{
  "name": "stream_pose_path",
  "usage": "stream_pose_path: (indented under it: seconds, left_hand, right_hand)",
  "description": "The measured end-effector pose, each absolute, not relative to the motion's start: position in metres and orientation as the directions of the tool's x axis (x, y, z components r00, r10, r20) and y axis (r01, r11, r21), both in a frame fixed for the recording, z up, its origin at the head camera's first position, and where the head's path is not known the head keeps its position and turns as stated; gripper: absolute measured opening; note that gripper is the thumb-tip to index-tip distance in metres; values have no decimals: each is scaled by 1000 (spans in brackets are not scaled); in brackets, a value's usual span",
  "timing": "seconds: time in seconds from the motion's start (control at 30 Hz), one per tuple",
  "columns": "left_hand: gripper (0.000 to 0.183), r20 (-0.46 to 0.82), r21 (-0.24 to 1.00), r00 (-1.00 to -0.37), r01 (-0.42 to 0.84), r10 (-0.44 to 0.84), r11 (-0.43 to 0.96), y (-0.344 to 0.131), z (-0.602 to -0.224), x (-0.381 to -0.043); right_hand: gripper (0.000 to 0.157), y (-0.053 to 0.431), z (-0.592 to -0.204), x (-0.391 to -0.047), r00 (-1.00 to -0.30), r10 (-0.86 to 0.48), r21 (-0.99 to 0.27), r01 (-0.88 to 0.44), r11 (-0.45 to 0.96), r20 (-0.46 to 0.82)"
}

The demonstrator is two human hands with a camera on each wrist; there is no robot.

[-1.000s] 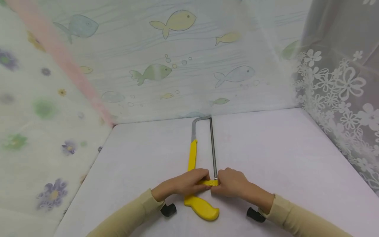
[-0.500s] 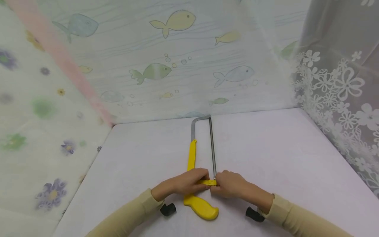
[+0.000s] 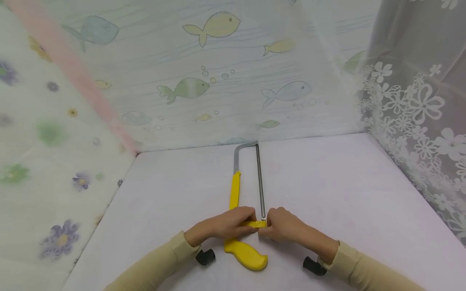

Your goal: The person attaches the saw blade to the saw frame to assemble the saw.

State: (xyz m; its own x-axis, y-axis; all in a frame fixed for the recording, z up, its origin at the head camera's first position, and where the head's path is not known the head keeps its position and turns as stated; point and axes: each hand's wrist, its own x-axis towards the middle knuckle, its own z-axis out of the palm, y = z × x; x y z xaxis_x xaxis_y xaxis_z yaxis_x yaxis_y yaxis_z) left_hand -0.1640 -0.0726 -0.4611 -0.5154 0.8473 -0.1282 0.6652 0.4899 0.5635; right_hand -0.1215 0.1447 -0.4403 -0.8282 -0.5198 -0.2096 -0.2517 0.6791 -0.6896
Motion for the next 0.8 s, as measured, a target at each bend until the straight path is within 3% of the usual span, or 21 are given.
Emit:
stream_pose_path:
  seconds: [0.37,0.63,0.8]
  left_hand:
    - [9,-103,586,-507,665,856,464,-74,-463,-165]
    - [9,-105,590,-500,664,859,459,-74,-460,-165]
    - [9,-112,585,-502,664,857,466,-73,-464,-166]
  right_hand:
    - [27,151,-431,-126,-723,-600,-811,-92,577,-344]
    - [26,158,-433,-127,-715,-608,-848,-41,529,-345]
    - [22,165,-433,-131,-655,-668,-882,-3,470,-354]
